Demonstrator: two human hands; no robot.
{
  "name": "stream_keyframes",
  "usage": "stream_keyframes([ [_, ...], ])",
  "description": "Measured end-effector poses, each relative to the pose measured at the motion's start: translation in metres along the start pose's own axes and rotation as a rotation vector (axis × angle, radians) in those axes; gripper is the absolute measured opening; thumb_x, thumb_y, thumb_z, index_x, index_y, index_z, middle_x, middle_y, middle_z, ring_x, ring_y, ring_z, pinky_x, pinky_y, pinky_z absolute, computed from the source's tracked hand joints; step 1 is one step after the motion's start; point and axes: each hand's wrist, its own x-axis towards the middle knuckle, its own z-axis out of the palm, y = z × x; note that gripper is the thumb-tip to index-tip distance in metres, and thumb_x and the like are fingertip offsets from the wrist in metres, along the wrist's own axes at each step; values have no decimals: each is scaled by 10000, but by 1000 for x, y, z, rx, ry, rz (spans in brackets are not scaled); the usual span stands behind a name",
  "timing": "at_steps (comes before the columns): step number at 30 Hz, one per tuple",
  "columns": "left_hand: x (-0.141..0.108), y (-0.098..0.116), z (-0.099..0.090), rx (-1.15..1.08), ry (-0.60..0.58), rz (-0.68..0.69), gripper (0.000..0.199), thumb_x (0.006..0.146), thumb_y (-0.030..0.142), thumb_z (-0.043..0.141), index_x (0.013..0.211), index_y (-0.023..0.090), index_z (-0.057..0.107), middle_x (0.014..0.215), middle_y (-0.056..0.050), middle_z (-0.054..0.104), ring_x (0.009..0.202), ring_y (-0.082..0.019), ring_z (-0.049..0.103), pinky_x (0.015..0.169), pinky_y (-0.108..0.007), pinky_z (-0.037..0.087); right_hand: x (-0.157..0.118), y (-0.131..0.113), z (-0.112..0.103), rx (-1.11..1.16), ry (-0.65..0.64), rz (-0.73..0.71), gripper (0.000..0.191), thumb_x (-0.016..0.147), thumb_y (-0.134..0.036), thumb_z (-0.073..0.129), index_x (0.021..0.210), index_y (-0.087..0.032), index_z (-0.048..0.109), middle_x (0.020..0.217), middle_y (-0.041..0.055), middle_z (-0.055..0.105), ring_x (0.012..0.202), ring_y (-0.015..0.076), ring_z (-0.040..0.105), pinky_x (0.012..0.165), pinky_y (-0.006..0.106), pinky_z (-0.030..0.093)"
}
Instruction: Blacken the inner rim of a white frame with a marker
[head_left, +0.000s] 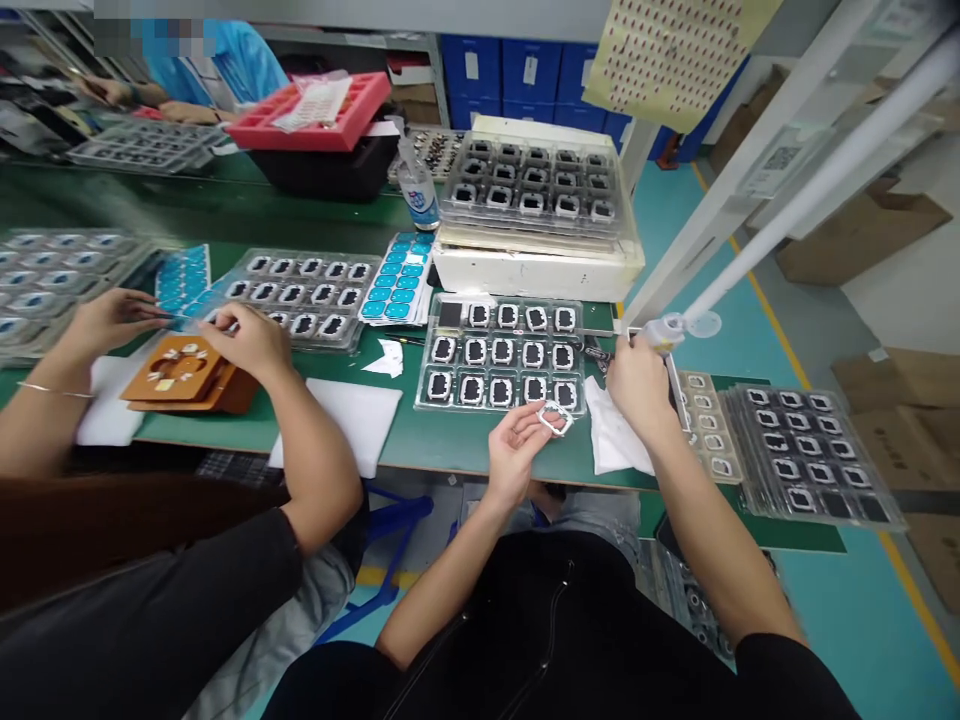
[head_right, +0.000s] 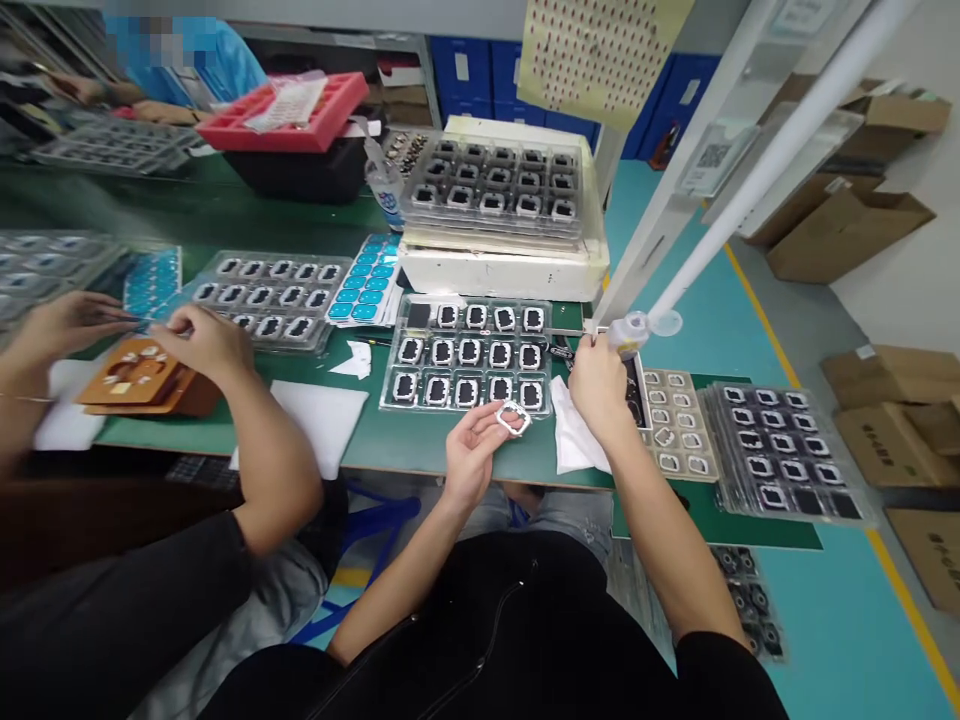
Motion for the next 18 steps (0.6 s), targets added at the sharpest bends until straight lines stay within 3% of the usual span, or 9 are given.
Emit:
stream_keyframes([
  [2, 0, -1, 0, -2, 2, -8, 474, 828, 293, 933, 1244, 150, 758, 1122, -141, 838, 1036, -256, 827, 986, -365, 637, -1, 1, 5, -32, 25, -111, 450, 1018, -144, 492, 1444, -106, 632, 1405, 275, 573, 1262, 414, 561, 968, 488, 505],
  [4, 1, -1, 1, -5, 5, -15, 480, 811, 302, 945, 1227, 148, 762, 1111, -140, 838, 1023, -258, 827, 983, -374, 635, 3, 6, 11, -48, 56, -217, 381, 1016, -194, 541, 1359, -146, 701, 1483, 244, 536, 1332, 438, 484, 1010, 536, 483],
  [7, 4, 1, 3, -48, 9, -42, 530, 749, 306, 982, 1204, 141, 767, 1097, -139, 834, 1003, -257, 823, 994, -389, 622, 11, 16, 20, 73, 169, -299, 295, 1055, -246, 541, 1262, -149, 726, 1430, 211, 617, 1309, 408, 522, 1038, 550, 462],
  [11, 9, 6, 4, -135, 43, -86, 678, 609, 225, 1041, 1222, 145, 764, 1088, -114, 820, 963, -211, 795, 992, -365, 606, 8, 21, 14, 583, 584, -377, 300, 1042, -317, 657, 1328, -229, 677, 1152, 123, 765, 1071, 291, 704, 966, 421, 529],
  [13, 9, 9, 3, -156, 48, -88, 715, 559, 166, 1048, 1216, 161, 765, 1075, -84, 807, 944, -169, 769, 974, -322, 597, -8, 17, -2, 921, 782, -341, 553, 962, -277, 775, 1476, -272, 572, 1144, 93, 764, 916, 251, 755, 853, 372, 582],
  [14, 8, 10, 2, -160, 42, -90, 719, 544, 143, 1048, 1205, 170, 766, 1068, -71, 800, 940, -154, 756, 961, -302, 592, -19, 14, -11, 1084, 823, -317, 653, 939, -244, 797, 1525, -295, 513, 1233, 101, 732, 859, 237, 766, 781, 365, 602],
  [16, 7, 13, 1, -153, 25, -105, 715, 531, 119, 1046, 1186, 184, 767, 1066, -56, 787, 942, -140, 740, 944, -281, 589, -43, 9, -26, 1261, 832, -247, 495, 928, -222, 796, 1376, -297, 602, 1302, 99, 672, 823, 223, 767, 737, 384, 631],
  [18, 5, 14, 0, -127, 6, -119, 706, 536, 126, 1047, 1181, 190, 767, 1073, -56, 779, 949, -144, 733, 943, -284, 593, -64, 9, -31, 1435, 738, -180, 256, 979, -296, 723, 1228, -249, 687, 1051, 77, 716, 829, 253, 779, 705, 407, 655],
])
